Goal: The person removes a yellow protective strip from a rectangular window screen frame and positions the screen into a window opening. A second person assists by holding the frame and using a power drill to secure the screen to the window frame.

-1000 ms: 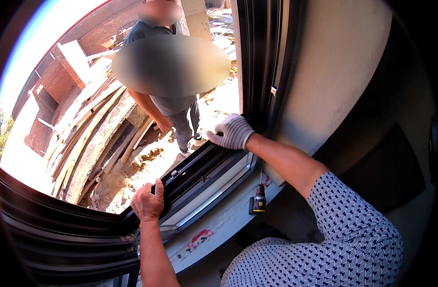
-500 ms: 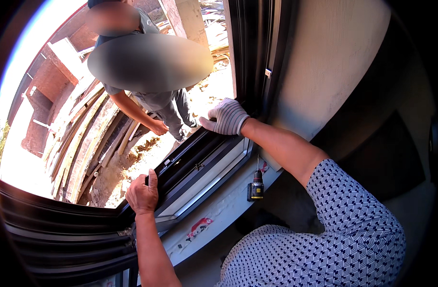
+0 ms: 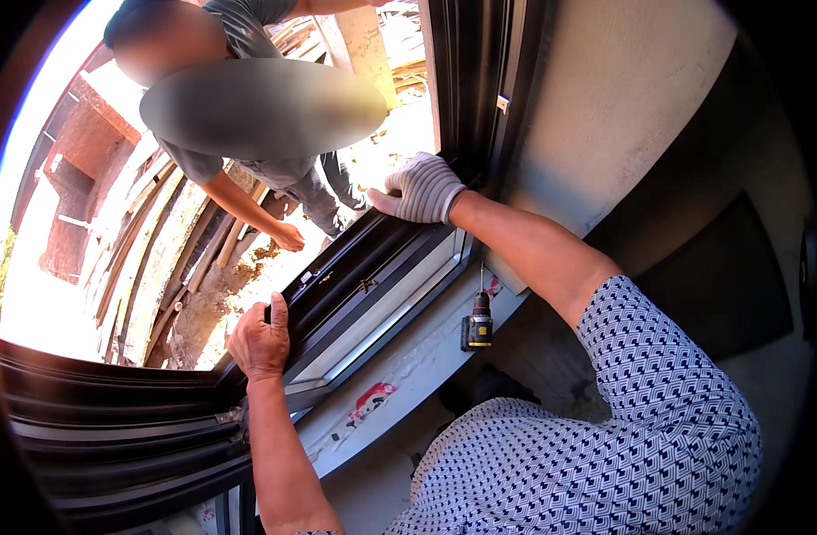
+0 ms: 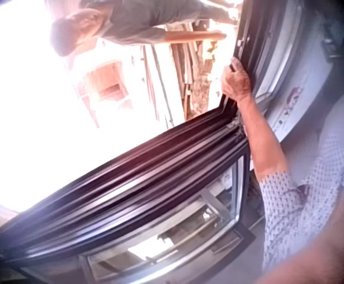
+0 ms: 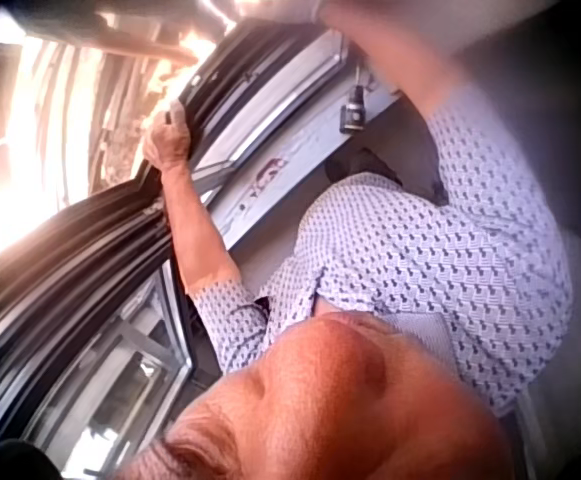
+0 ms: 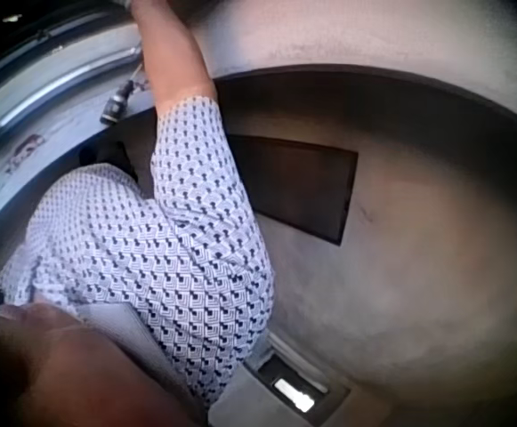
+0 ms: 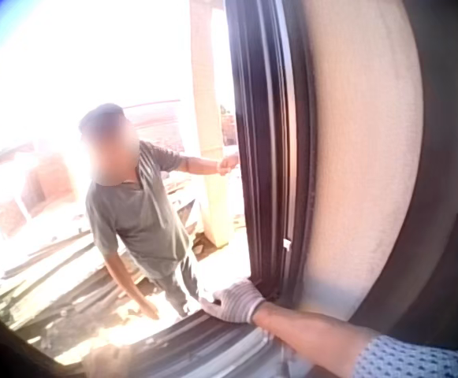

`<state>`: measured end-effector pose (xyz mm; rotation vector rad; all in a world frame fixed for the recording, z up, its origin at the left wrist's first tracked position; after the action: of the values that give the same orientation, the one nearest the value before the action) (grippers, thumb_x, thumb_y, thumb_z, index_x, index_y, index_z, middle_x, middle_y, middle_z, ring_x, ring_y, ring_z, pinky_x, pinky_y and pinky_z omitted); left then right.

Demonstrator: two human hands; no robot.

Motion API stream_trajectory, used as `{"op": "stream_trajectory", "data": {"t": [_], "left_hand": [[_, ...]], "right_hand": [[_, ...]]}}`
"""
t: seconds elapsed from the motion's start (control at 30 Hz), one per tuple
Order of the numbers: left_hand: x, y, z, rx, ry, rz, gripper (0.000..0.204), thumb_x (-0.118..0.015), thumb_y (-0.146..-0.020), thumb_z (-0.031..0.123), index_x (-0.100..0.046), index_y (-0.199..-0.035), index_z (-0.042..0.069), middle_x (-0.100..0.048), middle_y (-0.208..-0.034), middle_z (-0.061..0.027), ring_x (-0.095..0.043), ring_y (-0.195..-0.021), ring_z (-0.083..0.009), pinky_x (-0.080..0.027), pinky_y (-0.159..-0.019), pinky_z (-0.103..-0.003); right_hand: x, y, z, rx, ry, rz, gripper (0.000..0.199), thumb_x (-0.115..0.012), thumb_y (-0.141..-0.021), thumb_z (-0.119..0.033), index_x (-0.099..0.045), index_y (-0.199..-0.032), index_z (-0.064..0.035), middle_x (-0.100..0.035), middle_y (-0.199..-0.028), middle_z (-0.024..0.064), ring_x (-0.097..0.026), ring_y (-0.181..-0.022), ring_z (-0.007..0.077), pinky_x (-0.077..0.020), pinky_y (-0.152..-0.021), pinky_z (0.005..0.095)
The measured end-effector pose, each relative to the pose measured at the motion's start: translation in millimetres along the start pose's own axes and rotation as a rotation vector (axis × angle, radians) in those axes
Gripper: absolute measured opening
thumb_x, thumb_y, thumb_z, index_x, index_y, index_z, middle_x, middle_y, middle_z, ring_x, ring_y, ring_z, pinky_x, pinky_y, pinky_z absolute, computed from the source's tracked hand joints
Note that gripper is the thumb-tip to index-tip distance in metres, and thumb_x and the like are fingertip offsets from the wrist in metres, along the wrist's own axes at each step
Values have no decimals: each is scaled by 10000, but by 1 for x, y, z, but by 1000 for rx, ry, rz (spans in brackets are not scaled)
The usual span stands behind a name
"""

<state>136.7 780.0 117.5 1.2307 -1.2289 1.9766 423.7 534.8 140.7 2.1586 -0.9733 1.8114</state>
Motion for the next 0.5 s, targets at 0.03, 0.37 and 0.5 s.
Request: {"op": "stream_trajectory", "data": {"t": [0.03, 0.37, 0.5], "left_hand": [[0, 0, -1, 4, -6, -8, 535, -572, -1035, 547, -711, -822, 77, -699, -760, -173, -679, -736, -408, -511, -682, -515], [2, 0, 4, 15, 9, -39, 560, -555, -1041, 562, -700, -821, 68, -702, -782, -197, -679, -762, -427, -508, -694, -526], [2, 0, 2, 15, -13, -26, 562, -564, -1036, 560, -700, -805, 66, -704, -772, -190, -683, -752, -416, -505, -674, -527]], "right_hand": [[1, 0, -1, -1, -2, -4, 676, -470, -1000, -629, -788, -792, -70, -711, -730, 208, -713, -795, 396, -538, -881, 482], [1, 1, 2, 5, -4, 9, 683, -485, -997, -623, -773, -757, -53, -696, -696, 208, -710, -774, 399, -533, -873, 481], [0, 0, 1, 17, -6, 29, 685, -489, -996, -623, -771, -755, -47, -694, -698, 216, -707, -780, 411, -538, -857, 485]]}}
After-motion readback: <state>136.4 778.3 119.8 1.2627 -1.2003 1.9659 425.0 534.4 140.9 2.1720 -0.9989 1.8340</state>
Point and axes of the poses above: each hand's wrist, its own y-axis away from the middle knuckle, its own x-axis out of the back of the hand, z = x × y, the point moved 1 cm from there along -y, towards the middle knuckle
